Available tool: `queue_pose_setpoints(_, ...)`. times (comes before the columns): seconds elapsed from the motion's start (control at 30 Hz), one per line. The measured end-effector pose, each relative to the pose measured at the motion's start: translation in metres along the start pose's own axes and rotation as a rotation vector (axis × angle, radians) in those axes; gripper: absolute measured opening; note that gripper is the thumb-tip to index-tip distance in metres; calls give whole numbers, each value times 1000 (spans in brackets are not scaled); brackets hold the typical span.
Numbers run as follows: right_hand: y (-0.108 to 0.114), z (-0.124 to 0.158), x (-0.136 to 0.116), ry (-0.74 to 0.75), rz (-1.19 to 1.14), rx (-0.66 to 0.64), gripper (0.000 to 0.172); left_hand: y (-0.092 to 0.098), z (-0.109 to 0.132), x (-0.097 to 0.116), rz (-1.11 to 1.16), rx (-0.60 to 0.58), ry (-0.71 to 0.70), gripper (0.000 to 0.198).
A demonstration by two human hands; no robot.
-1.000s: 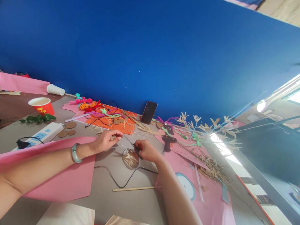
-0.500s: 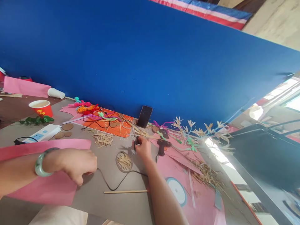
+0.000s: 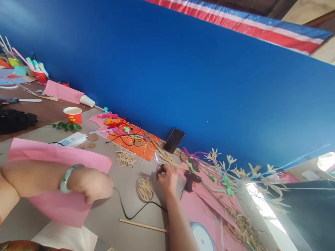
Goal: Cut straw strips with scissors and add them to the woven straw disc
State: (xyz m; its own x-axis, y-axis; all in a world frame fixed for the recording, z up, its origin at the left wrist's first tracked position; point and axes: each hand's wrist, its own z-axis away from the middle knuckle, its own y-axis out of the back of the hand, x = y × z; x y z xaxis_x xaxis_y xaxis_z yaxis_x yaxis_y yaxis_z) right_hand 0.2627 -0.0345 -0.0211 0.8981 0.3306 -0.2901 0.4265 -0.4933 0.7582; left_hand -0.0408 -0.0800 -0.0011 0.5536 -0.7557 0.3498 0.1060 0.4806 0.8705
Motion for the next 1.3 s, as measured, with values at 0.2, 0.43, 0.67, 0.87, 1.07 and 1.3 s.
queue_pose_setpoints(0.2,-3,4,-1,28,13,0,20,36,8,6,91,-166,-167,18)
queue_pose_setpoints(0.43,-3,6,-7,0,-5,9,22,71,-9,-18,159,-8,80,5)
queue_pose_setpoints(0.67,-6,9,-20,-30,-28,-4,22,55,-50,-56,88,737,340,12)
queue_pose_setpoints(0.87,-8,11,-22,-46,-14,-35,20,36,-66,-64,-92,815,91,30)
queue_pose_setpoints(1.07,-6,15,-11,-51,23,-24,15,28,-65,-59,-50,690,-38,40)
queue_pose_setpoints(1.3,-4,19,-12,-8,28,-34,10,29,-61,-56,-12,635,-62,44)
